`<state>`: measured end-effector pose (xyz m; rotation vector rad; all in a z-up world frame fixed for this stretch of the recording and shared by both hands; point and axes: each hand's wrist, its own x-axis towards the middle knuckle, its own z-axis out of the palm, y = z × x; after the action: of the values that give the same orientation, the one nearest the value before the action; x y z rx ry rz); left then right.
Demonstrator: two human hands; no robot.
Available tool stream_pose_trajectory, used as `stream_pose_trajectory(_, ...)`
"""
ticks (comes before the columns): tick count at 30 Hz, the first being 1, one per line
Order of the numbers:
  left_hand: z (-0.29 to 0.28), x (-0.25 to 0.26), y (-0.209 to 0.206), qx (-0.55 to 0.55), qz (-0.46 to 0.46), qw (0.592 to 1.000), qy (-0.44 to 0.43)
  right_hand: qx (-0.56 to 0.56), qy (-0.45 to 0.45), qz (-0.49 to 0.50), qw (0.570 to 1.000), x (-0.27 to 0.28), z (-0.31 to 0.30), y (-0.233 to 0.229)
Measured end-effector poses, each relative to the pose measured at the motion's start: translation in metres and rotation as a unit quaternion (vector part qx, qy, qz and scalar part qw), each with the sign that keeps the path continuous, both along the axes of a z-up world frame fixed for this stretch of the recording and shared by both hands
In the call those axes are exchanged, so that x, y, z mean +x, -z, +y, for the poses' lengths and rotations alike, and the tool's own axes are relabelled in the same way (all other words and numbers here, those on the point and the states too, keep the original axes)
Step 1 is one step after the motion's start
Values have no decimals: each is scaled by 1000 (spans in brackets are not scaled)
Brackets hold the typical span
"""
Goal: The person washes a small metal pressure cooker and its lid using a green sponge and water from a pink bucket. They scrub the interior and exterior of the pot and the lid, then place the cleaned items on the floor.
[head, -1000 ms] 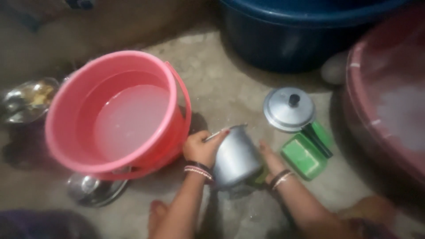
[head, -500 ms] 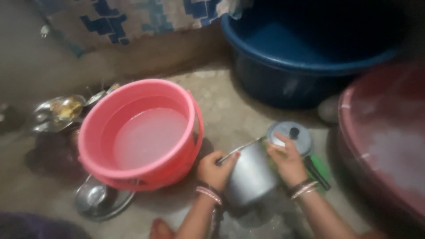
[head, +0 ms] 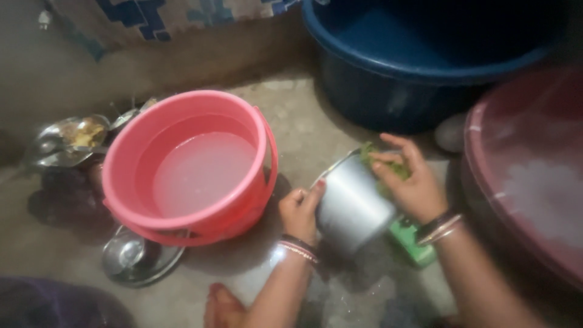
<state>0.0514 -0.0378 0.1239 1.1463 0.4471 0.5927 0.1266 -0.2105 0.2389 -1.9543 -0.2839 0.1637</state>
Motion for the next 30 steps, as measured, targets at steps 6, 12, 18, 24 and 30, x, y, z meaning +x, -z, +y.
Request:
stream_pose_trajectory(6,-15,-7,44,12,59,998,-14,11,-66,-95,993,-3,-24,44)
stream_pose_trajectory(12,-4,-20,15,290,142,946,9,88,-22,-37,995,-15,-28,63)
stream_pose_trajectory(18,-28,-16,-20,350,157,923,-37,85,12,-96,992,-31,-14,36)
stream_pose_trajectory(24,-50,-9,-12,307,116,941,-75,-119,-176,-364,907,-57,7,18)
stream_pose_trajectory(30,-66,-8,-18,324,170,929,-50,-238,-32,-273,932,-45,3,-8)
